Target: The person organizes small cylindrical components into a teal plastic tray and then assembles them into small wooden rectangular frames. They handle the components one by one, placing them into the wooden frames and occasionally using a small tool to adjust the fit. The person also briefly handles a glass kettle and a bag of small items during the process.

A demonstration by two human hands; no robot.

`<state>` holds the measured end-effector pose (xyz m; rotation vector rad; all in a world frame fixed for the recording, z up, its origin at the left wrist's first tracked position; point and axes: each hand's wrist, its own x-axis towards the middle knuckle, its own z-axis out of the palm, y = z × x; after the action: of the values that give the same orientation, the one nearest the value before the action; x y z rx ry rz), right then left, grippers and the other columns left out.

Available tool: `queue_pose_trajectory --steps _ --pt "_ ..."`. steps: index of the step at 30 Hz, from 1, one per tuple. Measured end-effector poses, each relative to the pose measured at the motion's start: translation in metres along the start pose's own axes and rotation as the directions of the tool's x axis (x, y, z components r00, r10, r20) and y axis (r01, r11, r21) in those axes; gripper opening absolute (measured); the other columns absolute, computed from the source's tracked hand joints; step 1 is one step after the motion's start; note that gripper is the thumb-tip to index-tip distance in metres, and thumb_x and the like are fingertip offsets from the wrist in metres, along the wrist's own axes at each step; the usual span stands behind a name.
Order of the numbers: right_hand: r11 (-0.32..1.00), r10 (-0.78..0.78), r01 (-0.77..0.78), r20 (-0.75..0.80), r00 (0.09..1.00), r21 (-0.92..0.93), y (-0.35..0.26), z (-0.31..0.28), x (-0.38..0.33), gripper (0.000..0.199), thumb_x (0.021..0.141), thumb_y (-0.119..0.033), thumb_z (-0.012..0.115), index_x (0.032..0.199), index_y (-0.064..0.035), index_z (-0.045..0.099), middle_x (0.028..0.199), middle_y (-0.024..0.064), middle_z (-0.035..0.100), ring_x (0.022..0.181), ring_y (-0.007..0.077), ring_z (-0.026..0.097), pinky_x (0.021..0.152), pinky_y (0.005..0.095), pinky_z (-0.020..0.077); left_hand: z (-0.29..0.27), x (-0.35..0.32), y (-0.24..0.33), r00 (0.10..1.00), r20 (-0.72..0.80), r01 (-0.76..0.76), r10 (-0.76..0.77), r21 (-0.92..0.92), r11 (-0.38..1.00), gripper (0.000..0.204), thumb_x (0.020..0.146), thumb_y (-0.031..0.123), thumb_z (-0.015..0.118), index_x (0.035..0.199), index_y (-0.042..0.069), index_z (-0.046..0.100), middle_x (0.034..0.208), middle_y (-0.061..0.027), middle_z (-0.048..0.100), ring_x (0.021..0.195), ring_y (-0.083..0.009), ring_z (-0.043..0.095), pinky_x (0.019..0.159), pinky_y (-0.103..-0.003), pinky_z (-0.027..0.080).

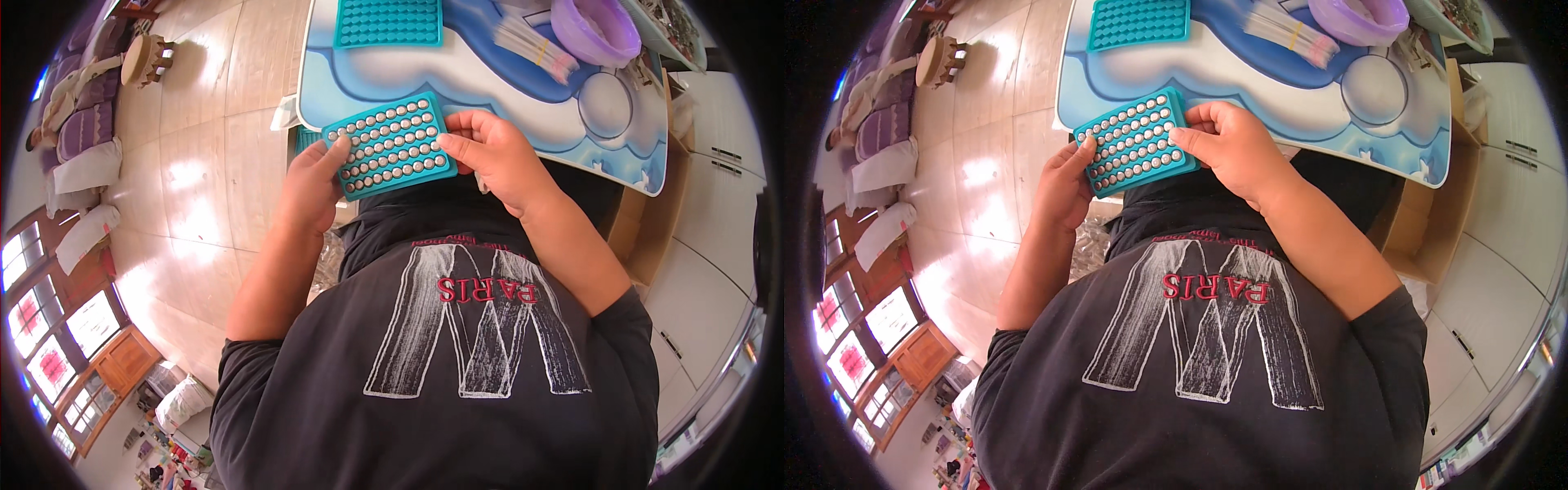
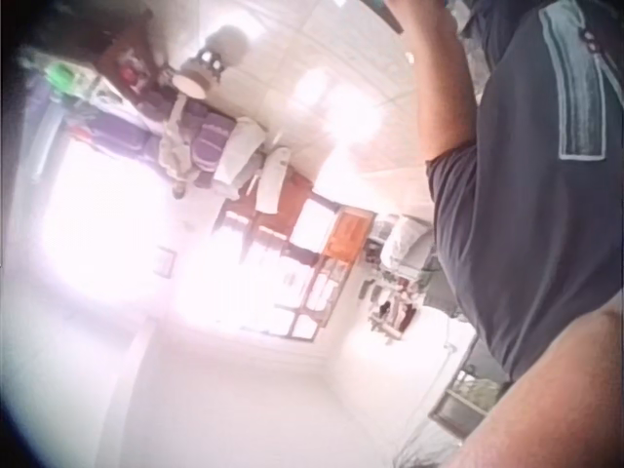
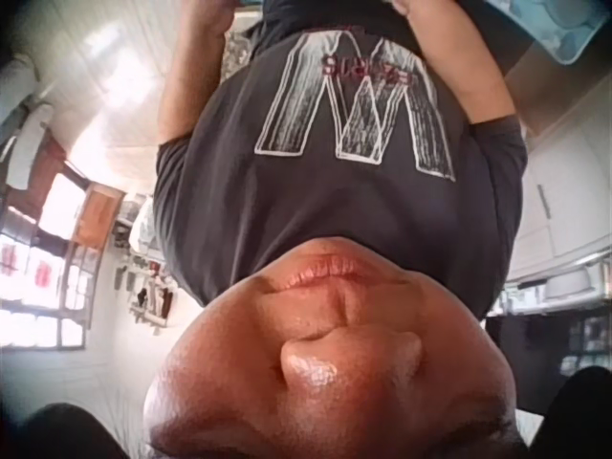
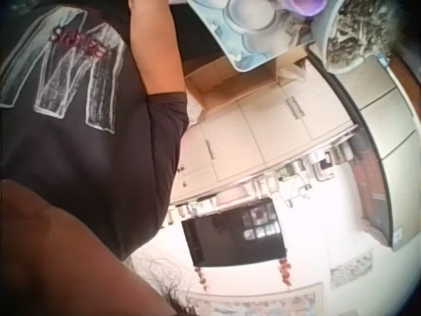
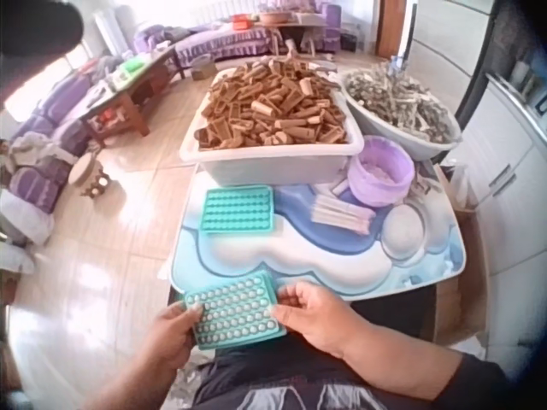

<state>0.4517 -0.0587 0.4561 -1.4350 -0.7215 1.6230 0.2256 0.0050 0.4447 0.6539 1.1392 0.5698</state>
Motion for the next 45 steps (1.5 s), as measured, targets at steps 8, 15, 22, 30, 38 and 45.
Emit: queue_pose_trajectory --steps 8,15,22,30,38,45 --pt "0.998 0.054 -0.052 -0.041 0.998 0.038 -0.004 0.001 -0.001 0.039 0.083 -0.014 0.067 0.111 0.0086 0.051 0.098 0.0106 0.06 0.089 0.0142 0.057 0.08 0.026 0.046 0.01 0.001 -0.005 0.999 0.033 -0.03 0.032 -0.075 0.997 0.034 0.094 0.016 0.05 0.115 -0.011 0.046 0.105 -0.0172 0.06 0.091 -0.0227 0.063 0.076 -0.035 0.054" --pt "0.996 0.081 -0.082 -0.032 0.996 -0.04 -0.01 -0.005 0.006 0.036 0.081 -0.012 0.068 0.107 0.0073 0.053 0.097 0.0106 0.06 0.087 0.0145 0.057 0.079 0.0262 0.0462 0.018 0.0 0.0 1.0 0.022 -0.015 0.018 -0.12 0.993 0.035 0.095 0.015 0.048 0.116 -0.012 0.044 0.108 -0.0188 0.058 0.094 -0.0243 0.063 0.077 -0.036 0.055" --pt "0.992 0.053 -0.056 -0.027 0.998 -0.115 -0.009 -0.009 0.015 0.033 0.08 -0.014 0.068 0.102 0.0065 0.055 0.093 0.0102 0.061 0.085 0.015 0.057 0.077 0.0272 0.0463 0.017 0.003 -0.004 1.0 -0.001 0.026 -0.026 -0.105 0.994 0.034 0.095 0.018 0.049 0.113 -0.011 0.046 0.105 -0.0163 0.058 0.092 -0.0229 0.063 0.077 -0.035 0.055" --pt "0.993 0.115 -0.115 -0.008 0.993 0.017 -0.018 -0.003 0.017 0.04 0.08 -0.018 0.07 0.105 0.008 0.054 0.095 0.0116 0.061 0.086 0.016 0.057 0.078 0.0283 0.0457 0.018 0.003 -0.005 0.999 -0.009 0.03 -0.031 -0.098 0.995 0.033 0.095 0.018 0.05 0.112 -0.01 0.047 0.106 -0.0155 0.057 0.095 -0.0227 0.062 0.077 -0.036 0.054" --pt "0.988 0.095 -0.095 0.0 0.995 0.118 -0.013 0.001 0.016 0.041 0.082 -0.017 0.068 0.111 0.0061 0.052 0.098 0.0113 0.062 0.09 0.0165 0.059 0.081 0.0298 0.0462 0.02 0.001 0.0 0.998 0.052 0.031 -0.026 -0.108 0.994 0.044 0.096 0.028 0.044 0.12 -0.009 0.044 0.11 -0.0165 0.059 0.096 -0.0216 0.062 0.081 -0.035 0.052" --pt "0.97 0.124 -0.13 0.039 0.991 0.205 -0.005 -0.005 0.02 0.037 0.084 -0.017 0.067 0.112 0.0021 0.052 0.096 0.008 0.063 0.083 0.0137 0.062 0.076 0.0283 0.0503 0.016 0.003 0.001 0.993 0.045 0.114 -0.108 -0.171 0.979 0.064 0.096 0.049 0.025 0.125 -0.005 0.043 0.113 -0.0154 0.059 0.097 -0.0206 0.062 0.08 -0.032 0.051"
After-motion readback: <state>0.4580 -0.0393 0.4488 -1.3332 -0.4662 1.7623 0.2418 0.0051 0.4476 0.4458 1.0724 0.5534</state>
